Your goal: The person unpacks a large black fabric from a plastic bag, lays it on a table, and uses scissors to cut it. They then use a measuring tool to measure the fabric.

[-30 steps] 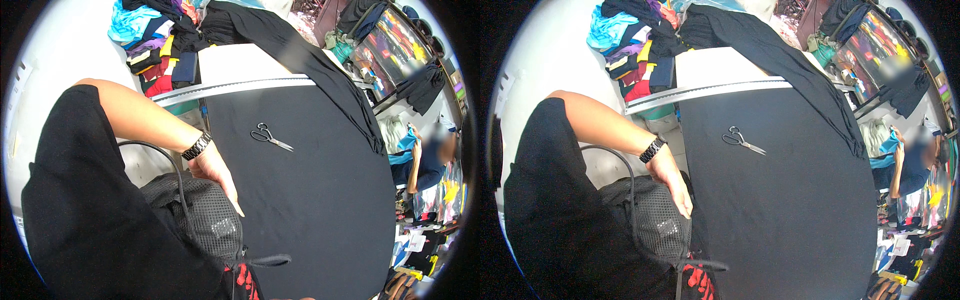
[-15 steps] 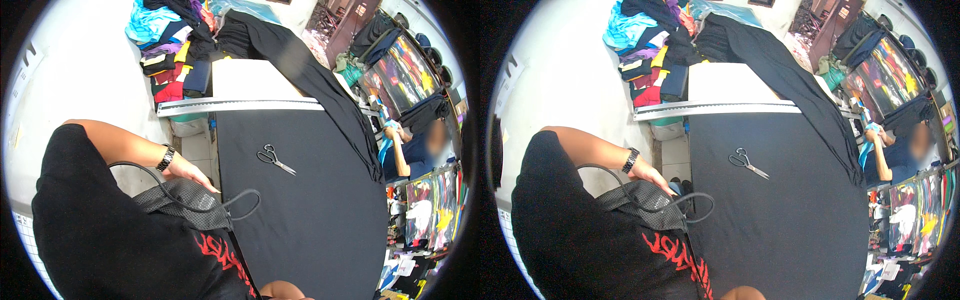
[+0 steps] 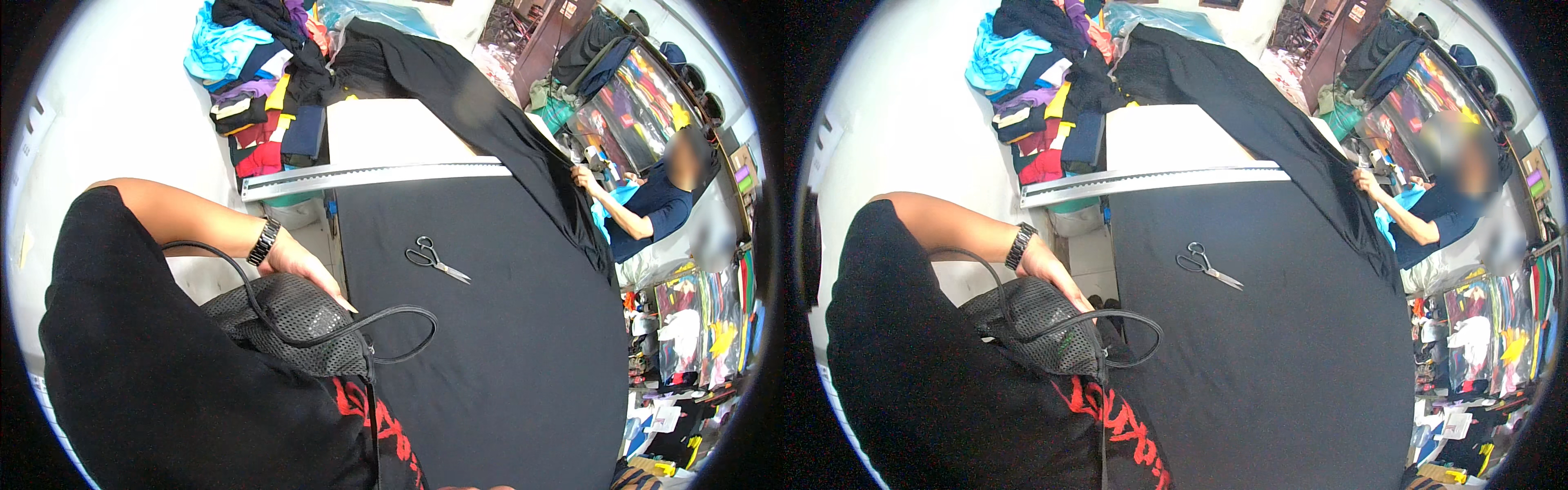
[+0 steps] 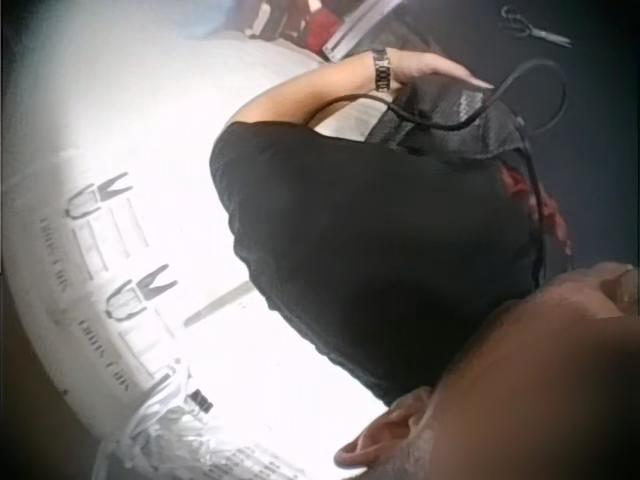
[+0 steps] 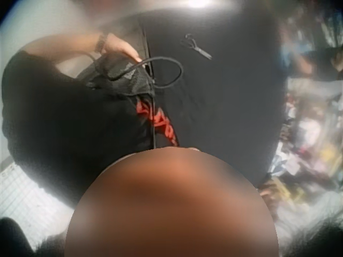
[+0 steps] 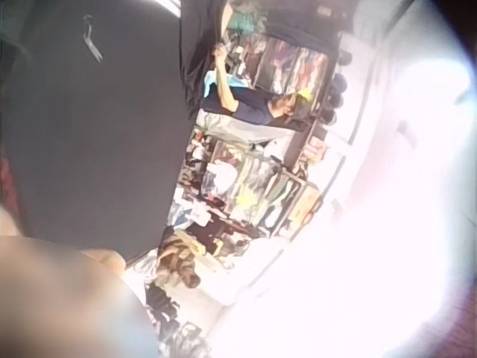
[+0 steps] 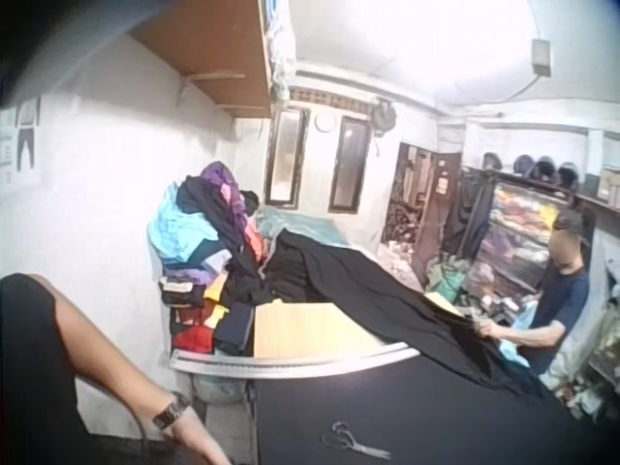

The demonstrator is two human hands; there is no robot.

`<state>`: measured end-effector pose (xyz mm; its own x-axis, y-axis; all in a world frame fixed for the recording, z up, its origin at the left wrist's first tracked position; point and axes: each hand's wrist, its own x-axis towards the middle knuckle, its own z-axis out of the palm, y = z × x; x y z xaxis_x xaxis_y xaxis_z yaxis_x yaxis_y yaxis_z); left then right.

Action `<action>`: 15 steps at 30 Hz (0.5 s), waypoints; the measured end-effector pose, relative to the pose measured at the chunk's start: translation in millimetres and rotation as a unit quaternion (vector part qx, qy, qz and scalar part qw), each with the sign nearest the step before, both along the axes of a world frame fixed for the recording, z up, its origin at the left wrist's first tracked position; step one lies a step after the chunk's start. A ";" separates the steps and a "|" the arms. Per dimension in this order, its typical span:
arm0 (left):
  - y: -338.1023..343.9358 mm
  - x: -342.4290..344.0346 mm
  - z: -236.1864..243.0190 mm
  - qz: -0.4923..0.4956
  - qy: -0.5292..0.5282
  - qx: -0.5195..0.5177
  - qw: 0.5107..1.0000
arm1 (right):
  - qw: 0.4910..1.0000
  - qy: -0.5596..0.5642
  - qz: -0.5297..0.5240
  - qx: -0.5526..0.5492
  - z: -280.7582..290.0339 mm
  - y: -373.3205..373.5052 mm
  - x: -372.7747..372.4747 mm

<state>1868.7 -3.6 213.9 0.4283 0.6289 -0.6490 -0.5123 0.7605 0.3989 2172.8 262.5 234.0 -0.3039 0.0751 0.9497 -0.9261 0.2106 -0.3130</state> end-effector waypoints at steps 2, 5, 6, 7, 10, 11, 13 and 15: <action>-6.6 -6.2 13.2 -0.004 0.001 0.031 1.000 | 1.000 0.007 -0.007 -0.001 2.7 -0.6 1.4; -16.9 -12.9 27.2 0.009 -0.054 0.111 0.992 | 1.000 0.015 -0.016 0.003 4.1 -1.9 4.2; -20.9 -13.2 30.1 0.019 -0.032 0.087 0.995 | 1.000 0.017 -0.018 0.003 3.8 -2.5 5.1; -23.4 -12.8 31.4 0.022 -0.021 0.080 0.996 | 1.000 0.020 -0.020 0.006 3.7 -3.0 6.6; -26.3 -13.2 29.6 0.012 -0.054 0.098 0.994 | 0.999 0.027 -0.031 0.007 2.6 -5.1 8.5; -26.3 -13.1 27.3 0.010 -0.054 0.105 0.993 | 0.999 0.028 -0.038 0.009 2.9 -5.8 10.2; -28.1 -17.1 25.1 0.009 -0.046 0.116 0.992 | 0.998 0.033 -0.047 0.007 4.0 -7.0 13.4; -32.2 -23.8 24.5 0.006 -0.051 0.105 0.993 | 0.997 0.037 -0.061 0.009 5.2 -7.0 19.2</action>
<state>1844.9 -35.8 238.4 0.4772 0.7508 -0.4568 -0.5660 0.6601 0.4938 2192.0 255.4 239.2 -0.2224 0.0896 0.9708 -0.9139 0.3276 -0.2396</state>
